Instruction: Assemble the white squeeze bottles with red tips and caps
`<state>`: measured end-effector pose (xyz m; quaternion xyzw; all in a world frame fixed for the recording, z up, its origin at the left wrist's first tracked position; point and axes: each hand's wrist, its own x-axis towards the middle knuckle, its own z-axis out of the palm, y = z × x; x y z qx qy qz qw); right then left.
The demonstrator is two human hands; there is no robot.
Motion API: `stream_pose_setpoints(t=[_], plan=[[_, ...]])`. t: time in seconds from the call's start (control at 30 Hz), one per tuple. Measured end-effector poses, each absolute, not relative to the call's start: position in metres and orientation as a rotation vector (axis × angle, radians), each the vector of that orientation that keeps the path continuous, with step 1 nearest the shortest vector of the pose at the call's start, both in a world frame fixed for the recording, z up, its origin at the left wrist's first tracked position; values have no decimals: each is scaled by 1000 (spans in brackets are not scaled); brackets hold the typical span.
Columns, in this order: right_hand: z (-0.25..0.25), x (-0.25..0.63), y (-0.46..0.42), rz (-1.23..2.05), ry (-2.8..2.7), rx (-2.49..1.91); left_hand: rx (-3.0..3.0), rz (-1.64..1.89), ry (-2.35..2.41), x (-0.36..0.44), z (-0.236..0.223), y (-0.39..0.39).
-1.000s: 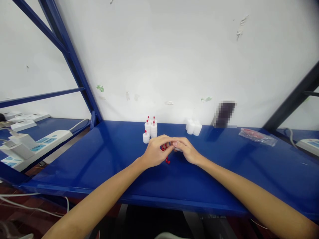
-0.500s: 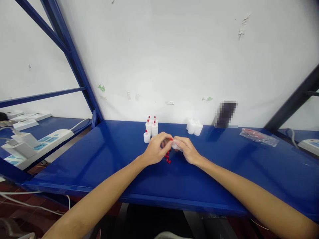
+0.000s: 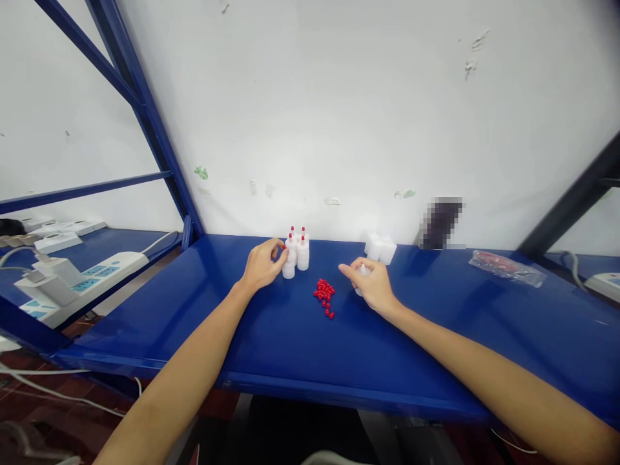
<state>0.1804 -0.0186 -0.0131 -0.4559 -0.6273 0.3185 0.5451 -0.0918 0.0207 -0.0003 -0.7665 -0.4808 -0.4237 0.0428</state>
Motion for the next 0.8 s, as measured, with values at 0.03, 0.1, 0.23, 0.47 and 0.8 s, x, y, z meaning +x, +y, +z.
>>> stream_pose_setpoints(t=[0.03, 0.1, 0.23, 0.47, 0.8], plan=[[-13, 181, -19, 749, -1477, -1084, -2373, -1275, -1471, -90, -1, 21], [-14, 182, -18, 743, -1455, -1093, -2414, -1254, -1468, -88, -1, 20], [-15, 185, -18, 785, -1433, -1022, -2464, -1218, -1468, -85, -2, 18], [-16, 187, -17, 916, -1482, -880, -2228, -1594, -1376, -69, 12, 2], [-14, 183, -12, 929, -1592, -971, -3253, -710, -1054, -20, 8, -31]])
